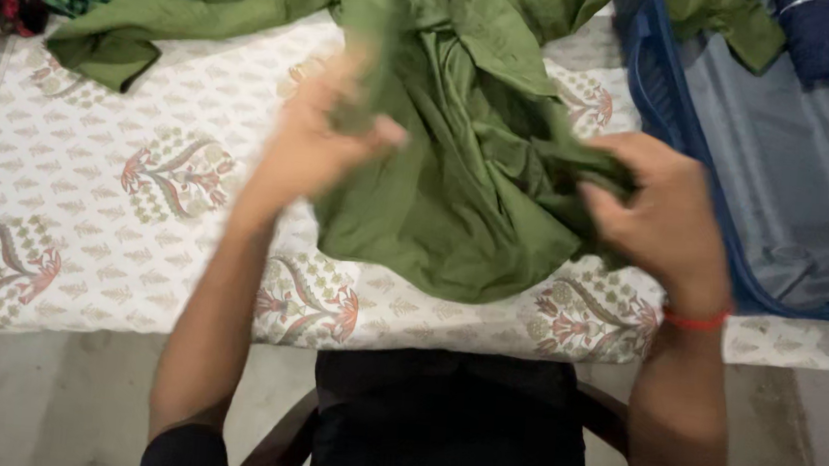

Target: The person buttons a green long-sleeved shirt by hand on a bed, folds the sleeves and body of the shirt, and places it into an open suitcase.

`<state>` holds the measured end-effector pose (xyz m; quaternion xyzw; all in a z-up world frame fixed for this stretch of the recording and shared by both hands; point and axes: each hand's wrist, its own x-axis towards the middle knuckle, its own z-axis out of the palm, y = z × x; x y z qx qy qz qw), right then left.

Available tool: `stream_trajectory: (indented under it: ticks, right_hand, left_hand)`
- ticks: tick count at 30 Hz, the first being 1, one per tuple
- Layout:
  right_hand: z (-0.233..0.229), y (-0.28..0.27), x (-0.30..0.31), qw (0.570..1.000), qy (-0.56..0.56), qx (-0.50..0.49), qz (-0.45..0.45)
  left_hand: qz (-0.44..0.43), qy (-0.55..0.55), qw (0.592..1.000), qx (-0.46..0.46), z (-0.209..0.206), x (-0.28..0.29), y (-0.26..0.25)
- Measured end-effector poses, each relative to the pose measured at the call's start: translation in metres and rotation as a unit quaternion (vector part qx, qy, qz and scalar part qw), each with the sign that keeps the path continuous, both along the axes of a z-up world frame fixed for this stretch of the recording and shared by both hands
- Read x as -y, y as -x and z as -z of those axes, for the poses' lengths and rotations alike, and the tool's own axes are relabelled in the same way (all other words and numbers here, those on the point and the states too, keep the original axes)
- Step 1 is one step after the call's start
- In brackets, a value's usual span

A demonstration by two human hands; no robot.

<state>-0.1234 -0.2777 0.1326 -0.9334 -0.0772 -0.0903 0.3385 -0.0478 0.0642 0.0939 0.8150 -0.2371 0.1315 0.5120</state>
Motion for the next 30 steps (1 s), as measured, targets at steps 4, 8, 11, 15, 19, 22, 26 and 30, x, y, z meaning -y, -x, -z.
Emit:
stream_trajectory:
  ticks: [4, 8, 11, 15, 19, 22, 26, 30]
  right_hand:
    - [0.020, 0.003, -0.027, 0.976, 0.056, -0.016, -0.210]
    - [0.056, 0.015, -0.002, 0.976, 0.009, -0.071, -0.207]
    - [0.078, 0.026, 0.035, 0.982, 0.012, -0.110, -0.154]
    - [0.107, 0.034, 0.059, 0.972, -0.002, -0.151, -0.178]
    - [0.132, 0.031, 0.047, 0.991, -0.007, -0.082, -0.101]
    - [0.139, 0.025, 0.040, 0.990, -0.098, -0.068, -0.070]
    - [0.131, 0.036, 0.060, 0.989, -0.121, -0.038, -0.077]
    - [0.116, 0.059, 0.085, 0.980, 0.046, -0.186, -0.046]
  left_hand:
    - [0.203, -0.363, 0.896, -0.153, 0.003, 0.056, 0.047]
    - [0.191, -0.316, 0.914, -0.170, 0.025, 0.028, 0.075]
    - [0.130, -0.259, 0.955, -0.062, 0.046, -0.008, 0.090]
    - [-0.061, -0.249, 0.963, -0.082, 0.065, -0.035, 0.107]
    - [-0.149, -0.219, 0.959, -0.102, 0.082, -0.030, 0.112]
    - [-0.137, -0.185, 0.965, -0.127, 0.086, -0.029, 0.105]
    - [-0.061, -0.064, 0.986, -0.139, 0.073, -0.056, 0.117]
    - [-0.005, -0.114, 0.959, -0.257, 0.058, -0.092, 0.143]
